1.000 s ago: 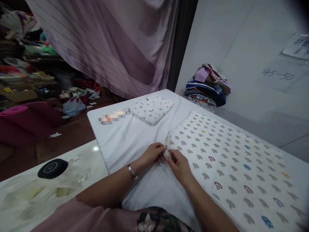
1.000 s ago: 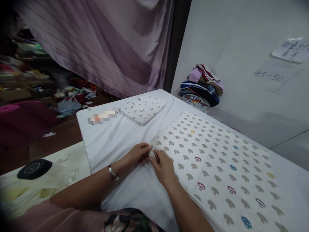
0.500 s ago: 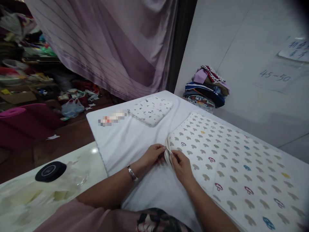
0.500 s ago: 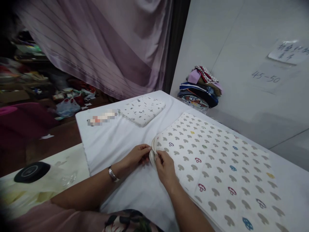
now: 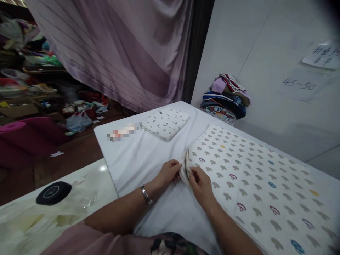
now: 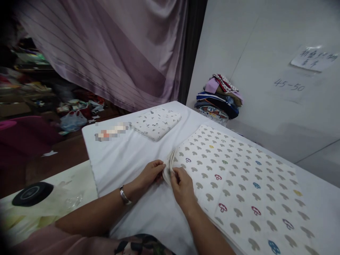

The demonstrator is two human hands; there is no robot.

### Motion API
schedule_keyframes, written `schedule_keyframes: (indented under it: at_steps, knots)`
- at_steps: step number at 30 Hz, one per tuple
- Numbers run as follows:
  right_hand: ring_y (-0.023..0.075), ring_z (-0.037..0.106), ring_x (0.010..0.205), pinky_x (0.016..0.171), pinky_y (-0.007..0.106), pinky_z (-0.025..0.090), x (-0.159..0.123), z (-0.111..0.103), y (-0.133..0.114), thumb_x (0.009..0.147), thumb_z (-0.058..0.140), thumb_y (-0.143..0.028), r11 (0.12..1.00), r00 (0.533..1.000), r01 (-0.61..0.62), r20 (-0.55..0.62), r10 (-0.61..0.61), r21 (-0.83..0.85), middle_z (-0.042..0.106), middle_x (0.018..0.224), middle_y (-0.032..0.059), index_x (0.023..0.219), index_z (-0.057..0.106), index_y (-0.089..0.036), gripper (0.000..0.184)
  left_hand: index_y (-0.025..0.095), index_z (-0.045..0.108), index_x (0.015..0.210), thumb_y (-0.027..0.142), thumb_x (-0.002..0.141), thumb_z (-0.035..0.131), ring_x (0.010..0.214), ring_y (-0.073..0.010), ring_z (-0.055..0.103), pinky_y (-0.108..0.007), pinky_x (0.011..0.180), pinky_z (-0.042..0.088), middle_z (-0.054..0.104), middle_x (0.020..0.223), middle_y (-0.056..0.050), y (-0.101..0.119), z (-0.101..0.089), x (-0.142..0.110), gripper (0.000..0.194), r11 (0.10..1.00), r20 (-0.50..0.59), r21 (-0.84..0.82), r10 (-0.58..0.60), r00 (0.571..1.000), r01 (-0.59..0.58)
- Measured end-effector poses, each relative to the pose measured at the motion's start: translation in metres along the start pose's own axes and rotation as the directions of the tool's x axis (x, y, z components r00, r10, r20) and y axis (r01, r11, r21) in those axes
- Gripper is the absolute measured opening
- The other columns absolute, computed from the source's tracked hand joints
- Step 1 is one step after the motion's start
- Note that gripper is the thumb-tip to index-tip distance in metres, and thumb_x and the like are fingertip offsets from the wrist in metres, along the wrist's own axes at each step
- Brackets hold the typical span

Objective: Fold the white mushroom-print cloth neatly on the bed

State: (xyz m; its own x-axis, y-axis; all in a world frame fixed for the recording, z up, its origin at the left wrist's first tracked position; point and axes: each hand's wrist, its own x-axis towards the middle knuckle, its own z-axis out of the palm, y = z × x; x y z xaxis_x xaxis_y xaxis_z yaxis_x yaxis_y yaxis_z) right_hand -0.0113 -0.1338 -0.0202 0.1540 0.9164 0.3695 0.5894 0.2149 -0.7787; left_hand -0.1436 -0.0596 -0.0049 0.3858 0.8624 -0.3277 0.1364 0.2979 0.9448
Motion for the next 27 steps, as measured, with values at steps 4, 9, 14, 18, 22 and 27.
schedule_keyframes:
  at_steps: [4,9,14,18,22,27]
  knots:
    - [0.0148,0.054,0.069,0.065,0.026,0.042,-0.0004,0.0030,-0.0003,0.086,0.041,-0.026,0.984,0.998,0.052,0.051,-0.044,-0.171,0.060,0.078,0.0030,0.091,0.060,-0.019,0.020,0.017,0.048,0.071,0.031,0.072,0.052,0.037,-0.0077,0.041,-0.018,0.036,0.029,0.046,0.043,0.006,-0.0037,0.0003,0.0033,0.015,1.000,0.000,0.003,0.003,1.000,-0.003]
    - [0.0137,0.053,0.064,0.061,0.024,0.041,-0.0002,0.0058,-0.0029,0.086,0.044,-0.030,0.980,0.996,0.004,0.093,0.015,-0.198,0.059,0.075,0.0011,0.099,0.057,-0.020,0.021,0.017,0.048,0.070,0.032,0.071,0.054,0.037,-0.0068,0.040,-0.018,0.036,0.029,0.045,0.044,0.007,-0.0069,-0.0006,0.0052,0.017,0.999,0.003,0.025,0.041,0.999,-0.041]
    - [0.0140,0.055,0.066,0.062,0.024,0.041,-0.0007,0.0038,-0.0016,0.087,0.043,-0.030,0.983,0.997,-0.022,0.071,0.036,-0.182,0.060,0.076,0.0012,0.098,0.057,-0.019,0.021,0.017,0.048,0.069,0.032,0.071,0.055,0.035,-0.0069,0.039,-0.018,0.036,0.029,0.044,0.043,0.007,-0.0072,-0.0004,0.0050,0.016,0.998,0.008,0.035,0.057,0.998,-0.057]
    - [0.0133,0.056,0.066,0.063,0.023,0.042,-0.0004,0.0021,-0.0001,0.086,0.043,-0.029,0.988,1.000,-0.002,-0.012,0.000,-0.153,0.062,0.078,0.0024,0.097,0.057,-0.018,0.021,0.018,0.046,0.069,0.031,0.071,0.054,0.035,-0.0068,0.038,-0.018,0.035,0.028,0.043,0.043,0.008,-0.0056,-0.0004,0.0043,0.015,0.998,-0.006,0.040,0.051,0.999,-0.051]
    - [0.0159,0.059,0.069,0.063,0.025,0.041,0.0018,0.0051,-0.0042,0.085,0.042,-0.025,0.956,0.998,0.019,0.070,0.001,-0.293,0.064,0.080,0.0039,0.093,0.058,-0.018,0.020,0.017,0.048,0.070,0.028,0.070,0.055,0.037,-0.0068,0.039,-0.018,0.036,0.028,0.045,0.045,0.007,-0.0056,-0.0006,0.0049,0.013,0.996,-0.013,0.070,0.050,0.999,-0.049]
    - [0.0174,0.060,0.075,0.067,0.026,0.041,0.0024,0.0080,-0.0059,0.085,0.041,-0.022,0.946,0.993,0.010,0.116,0.029,-0.324,0.065,0.085,0.0040,0.096,0.057,-0.019,0.020,0.017,0.050,0.070,0.030,0.071,0.054,0.041,-0.0074,0.043,-0.018,0.039,0.031,0.048,0.048,0.006,-0.0075,-0.0011,0.0060,0.014,0.990,-0.003,0.111,0.094,0.996,-0.093]
